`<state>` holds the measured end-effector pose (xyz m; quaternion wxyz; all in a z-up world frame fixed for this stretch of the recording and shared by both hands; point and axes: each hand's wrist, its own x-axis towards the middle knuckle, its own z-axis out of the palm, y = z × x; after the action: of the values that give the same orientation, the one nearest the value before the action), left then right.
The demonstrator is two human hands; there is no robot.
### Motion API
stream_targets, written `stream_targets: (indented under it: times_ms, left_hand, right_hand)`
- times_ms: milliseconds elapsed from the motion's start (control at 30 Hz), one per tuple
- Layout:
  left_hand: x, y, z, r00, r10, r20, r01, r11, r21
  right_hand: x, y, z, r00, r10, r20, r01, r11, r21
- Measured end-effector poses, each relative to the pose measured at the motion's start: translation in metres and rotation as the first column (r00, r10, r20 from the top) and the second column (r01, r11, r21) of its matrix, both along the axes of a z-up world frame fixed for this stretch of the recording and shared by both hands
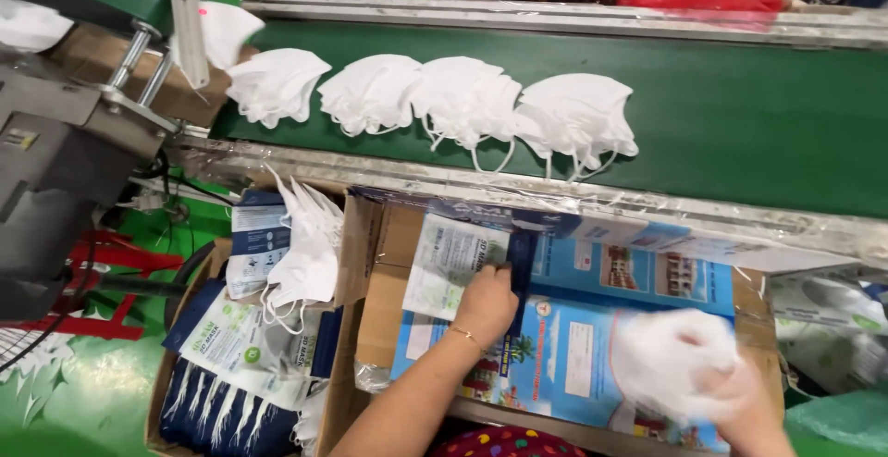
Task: The person packs white 3D face masks one at a time into blue plastic pouches at a workbench, pressing each mask into a bag and setting filled bags aside while stacks of masks wait on the conveyor above.
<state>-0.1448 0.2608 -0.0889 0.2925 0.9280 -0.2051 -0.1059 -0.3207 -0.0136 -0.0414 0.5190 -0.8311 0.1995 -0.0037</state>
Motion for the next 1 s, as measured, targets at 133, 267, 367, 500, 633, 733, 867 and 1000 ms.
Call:
stream_targets:
  times_ms: [133, 267, 367, 500, 633, 733, 867, 1000]
  left_hand:
    - [0.007, -0.001, -0.004, 0.986, 0.145, 0.077, -0.134, 0.982, -0.131]
    - [0.018, 0.004, -0.003, 0.955, 0.278, -0.102, -0.294, 0.844, -0.448]
    - [-0.003, 0.005, 0.04, 0.956, 0.289, 0.045, -0.203, 0.767, -0.609]
    - [-0.032, -0.013, 0.065, 0.966, 0.093, 0.24, 0.074, 0.794, -0.603]
    - [-0.041, -0.02, 0.068, 0.943, -0.031, 0.33, 0.242, 0.745, -0.622]
    - [-0.047, -0.022, 0.066, 0.951, -0.129, 0.28, 0.275, 0.764, -0.583]
    - [-0.045, -0.027, 0.055, 0.751, -0.353, -0.558, -0.192, 0.692, -0.696]
    - [-0.017, -0.021, 0.138, 0.943, -0.157, 0.294, 0.313, 0.723, -0.617]
  right_hand:
    - [0.017, 0.014, -0.011, 0.983, 0.051, 0.178, -0.001, 0.964, -0.267]
    - [0.02, 0.042, 0.005, 0.976, 0.215, 0.009, -0.137, 0.653, -0.745]
    - [0.0, 0.031, -0.024, 0.995, 0.096, -0.025, -0.086, 0.962, 0.257]
    - [0.031, 0.072, 0.028, 0.985, 0.076, 0.156, -0.146, 0.847, 0.511]
    - [0.049, 0.064, -0.022, 0.968, -0.252, 0.002, 0.251, 0.966, 0.054]
    - [0.049, 0.062, -0.021, 0.956, -0.252, 0.152, 0.264, 0.962, -0.063]
    - [0.025, 0.047, -0.046, 0.997, 0.077, -0.006, -0.072, 0.96, 0.272]
    - [0.026, 0.059, -0.017, 0.994, 0.105, 0.012, -0.105, 0.967, 0.234]
